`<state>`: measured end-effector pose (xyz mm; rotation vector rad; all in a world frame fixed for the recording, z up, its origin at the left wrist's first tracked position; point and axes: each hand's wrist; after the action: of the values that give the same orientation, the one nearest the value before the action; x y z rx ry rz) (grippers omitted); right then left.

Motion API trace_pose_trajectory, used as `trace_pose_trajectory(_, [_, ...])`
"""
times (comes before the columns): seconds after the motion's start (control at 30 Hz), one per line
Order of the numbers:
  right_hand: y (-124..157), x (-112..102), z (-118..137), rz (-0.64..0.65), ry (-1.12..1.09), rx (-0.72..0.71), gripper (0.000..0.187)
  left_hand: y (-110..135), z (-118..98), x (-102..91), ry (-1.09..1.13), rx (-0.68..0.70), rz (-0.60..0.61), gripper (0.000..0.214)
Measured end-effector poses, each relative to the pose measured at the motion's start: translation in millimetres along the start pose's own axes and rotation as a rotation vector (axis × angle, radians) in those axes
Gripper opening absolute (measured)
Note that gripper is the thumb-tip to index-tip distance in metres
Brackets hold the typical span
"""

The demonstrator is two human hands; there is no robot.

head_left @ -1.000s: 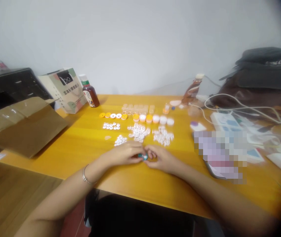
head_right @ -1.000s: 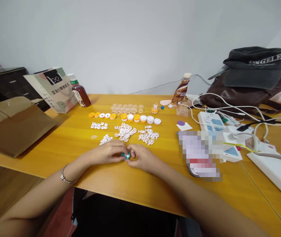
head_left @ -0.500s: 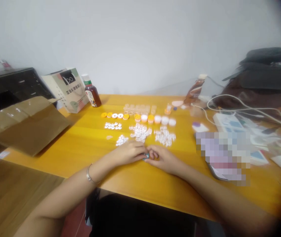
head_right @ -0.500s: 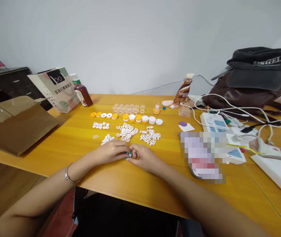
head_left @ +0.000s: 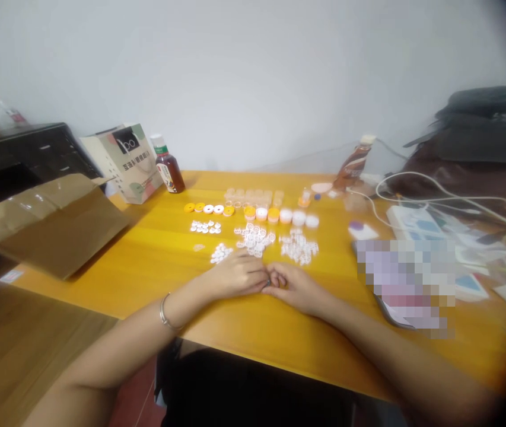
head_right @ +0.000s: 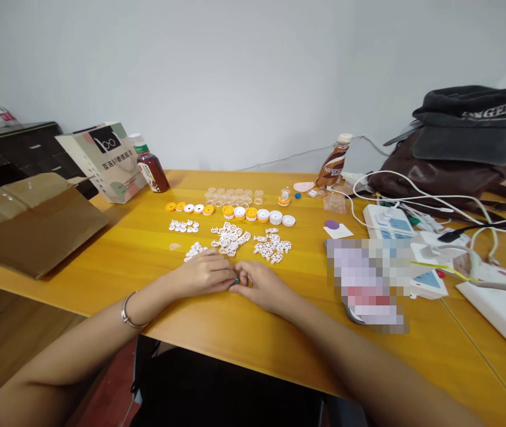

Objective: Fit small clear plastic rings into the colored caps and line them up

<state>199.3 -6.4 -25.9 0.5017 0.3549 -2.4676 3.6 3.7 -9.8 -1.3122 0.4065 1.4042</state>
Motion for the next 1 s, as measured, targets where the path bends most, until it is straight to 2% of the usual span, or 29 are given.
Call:
trace_pose_trajectory(0.13, [-0.1, 0.1, 0.2, 0.009, -0.008, 0.015, 0.017, -0.2, -1.8, 1.4, 0.017, -0.036, 0.028, 0.024])
trace_pose_trajectory(0.33, [-0.8, 1.0, -1.3, -0.003, 0.003, 0.021, 0.014, -3.0, -9.5, 1.9, 0.078, -0.203, 0.105, 0.014])
trace_pose_trajectory(0.47, [-1.1, 0.9, -0.9, -0.002, 0.005, 0.026, 0.014, -4.5, -12.8, -0.5, 0.125, -0.238, 0.134, 0.013])
trace_pose_trajectory(0.6, [-0.8, 0.0, 0.0, 0.007, -0.017, 0.023, 0.014, -5.6, -11.3, -5.3, 0.174, -0.239, 0.103, 0.013])
trace_pose_trajectory(0.7, [-0.1, -0.6, -0.1, 0.013, -0.031, 0.027, 0.01, -2.1, 1.2, -11.4, 0.193, -0.29, 0.039, 0.014])
trace_pose_trajectory(0.8, [0.7, -0.8, -0.5, 0.012, -0.02, 0.028, 0.018, 8.8, 24.2, -19.9, 0.163, -0.419, 0.006, 0.014])
trace_pose_trajectory(0.93, [1.6, -0.9, -0.7, 0.013, -0.01, 0.042, 0.02, 26.6, 53.1, -31.0, 0.024, -0.606, 0.13, 0.013])
trace_pose_trajectory(1.0, [1.6, -1.1, -0.8, 0.013, -0.011, 0.045, 0.02, 32.0, 59.8, -34.6, -0.028, -0.646, 0.222, 0.012])
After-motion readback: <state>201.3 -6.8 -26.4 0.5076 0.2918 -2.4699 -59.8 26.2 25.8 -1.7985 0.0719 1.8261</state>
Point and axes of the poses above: each hand's wrist, its own y-axis away from the middle knuckle, its own x-axis out of the palm, z = x × y, and after that the axes turned 14 degrees about -y, right-handed
